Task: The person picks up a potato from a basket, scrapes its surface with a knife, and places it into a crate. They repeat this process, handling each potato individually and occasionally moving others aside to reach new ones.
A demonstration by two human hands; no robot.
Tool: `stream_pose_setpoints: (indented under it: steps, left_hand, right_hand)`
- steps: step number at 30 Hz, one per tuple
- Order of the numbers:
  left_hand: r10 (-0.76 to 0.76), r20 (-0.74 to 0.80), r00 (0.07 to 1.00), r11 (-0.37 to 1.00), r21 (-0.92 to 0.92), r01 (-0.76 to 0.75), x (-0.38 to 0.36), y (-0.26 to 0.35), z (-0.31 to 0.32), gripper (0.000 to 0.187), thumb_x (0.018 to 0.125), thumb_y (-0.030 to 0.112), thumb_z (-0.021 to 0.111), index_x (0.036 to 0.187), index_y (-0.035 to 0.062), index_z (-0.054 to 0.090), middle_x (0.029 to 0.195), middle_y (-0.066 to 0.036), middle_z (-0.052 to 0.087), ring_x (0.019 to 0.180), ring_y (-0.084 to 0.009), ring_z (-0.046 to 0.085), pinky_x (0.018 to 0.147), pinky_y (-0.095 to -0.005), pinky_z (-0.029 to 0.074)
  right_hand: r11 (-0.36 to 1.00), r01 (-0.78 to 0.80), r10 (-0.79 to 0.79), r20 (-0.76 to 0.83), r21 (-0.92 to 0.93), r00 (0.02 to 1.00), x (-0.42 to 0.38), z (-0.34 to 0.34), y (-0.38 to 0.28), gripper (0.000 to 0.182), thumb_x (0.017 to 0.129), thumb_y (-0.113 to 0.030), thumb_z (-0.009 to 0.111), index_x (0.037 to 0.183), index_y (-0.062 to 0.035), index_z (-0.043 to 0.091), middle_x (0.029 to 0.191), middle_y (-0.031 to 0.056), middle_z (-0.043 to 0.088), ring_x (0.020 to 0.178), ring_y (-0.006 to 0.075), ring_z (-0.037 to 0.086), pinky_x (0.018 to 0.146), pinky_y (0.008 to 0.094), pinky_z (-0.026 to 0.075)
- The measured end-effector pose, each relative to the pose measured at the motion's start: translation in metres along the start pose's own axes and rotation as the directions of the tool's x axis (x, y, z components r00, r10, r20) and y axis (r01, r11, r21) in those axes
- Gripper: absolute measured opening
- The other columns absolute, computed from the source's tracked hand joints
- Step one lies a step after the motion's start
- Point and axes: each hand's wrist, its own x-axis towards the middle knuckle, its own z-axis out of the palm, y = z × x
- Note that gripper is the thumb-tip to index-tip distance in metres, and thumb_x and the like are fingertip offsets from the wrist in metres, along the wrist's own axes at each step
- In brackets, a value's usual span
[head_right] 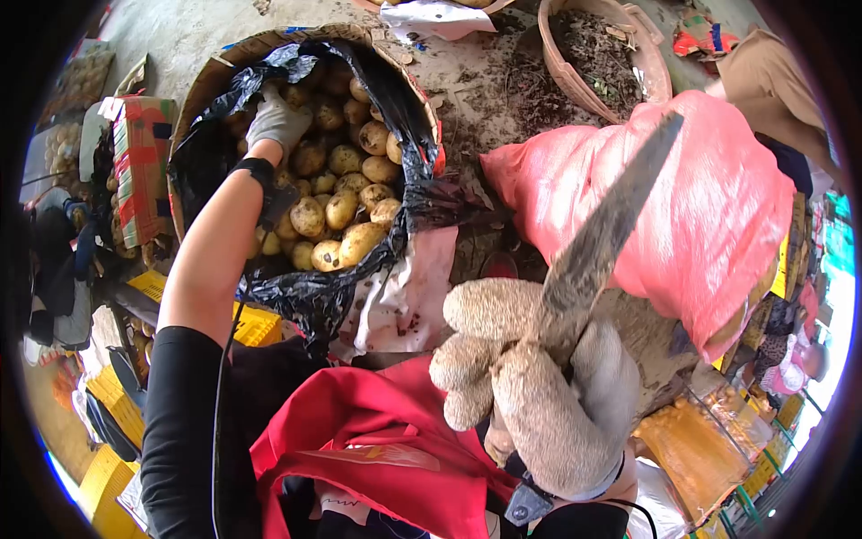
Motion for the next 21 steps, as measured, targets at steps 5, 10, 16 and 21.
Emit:
stream_pose_setpoints:
  steps: [5, 10, 16, 21]
  left_hand:
    - [0.076, -0.145, 0.986, 0.992, -0.091, -0.09, 0.005, -0.011, 0.014, 0.084, 0.081, 0.047, 0.083, 0.143, 0.0055, 0.044, 0.128, -0.021, 0.066, 0.112, -0.0354, 0.07, 0.091, -0.0467, 0.058]
    - [0.462, 0.326, 0.825, 0.344, -0.923, 0.172, -0.041, -0.025, -0.02, 0.06, 0.091, 0.03, 0.08, 0.137, 0.0054, 0.052, 0.114, -0.008, 0.069, 0.077, -0.0101, 0.065, 0.065, -0.0267, 0.057]
    - [0.809, 0.236, 0.539, 0.227, -0.97, 0.085, -0.178, -0.019, -0.138, 0.082, 0.084, 0.028, 0.082, 0.152, 0.0083, 0.041, 0.142, -0.007, 0.054, 0.13, -0.0222, 0.056, 0.108, -0.0375, 0.049]
    - [0.791, 0.123, 0.599, 0.127, -0.991, 0.037, -0.265, -0.044, -0.182, 0.093, 0.076, 0.007, 0.085, 0.156, 0.0098, 0.037, 0.144, -0.009, 0.054, 0.134, -0.0241, 0.056, 0.113, -0.0393, 0.047]
  right_hand:
    - [0.988, -0.151, 0.15, -0.009, -0.02, 0.989, 0.008, 0.012, -0.01, 0.045, 0.101, -0.02, 0.067, 0.137, 0.0032, 0.057, 0.102, 0.0156, 0.074, 0.074, 0.0136, 0.071, 0.052, 0.0196, 0.05]
    - [0.943, 0.077, -0.065, 0.047, -0.323, 0.997, 0.007, 0.033, 0.004, 0.046, 0.105, -0.024, 0.053, 0.131, 0.0135, 0.052, 0.092, 0.0196, 0.071, 0.058, 0.017, 0.065, 0.046, 0.0258, 0.052]
    - [0.98, 0.122, -0.114, 0.063, -0.157, 0.992, -0.002, 0.053, 0.04, 0.035, 0.105, -0.019, 0.054, 0.132, 0.0038, 0.058, 0.099, 0.0104, 0.071, 0.069, 0.0116, 0.065, 0.065, 0.0263, 0.055]
    - [0.948, 0.164, -0.117, 0.183, -0.271, 0.976, 0.009, 0.049, 0.08, 0.032, 0.105, -0.027, 0.058, 0.124, -0.0033, 0.066, 0.099, 0.0063, 0.071, 0.081, 0.0127, 0.068, 0.068, 0.025, 0.054]
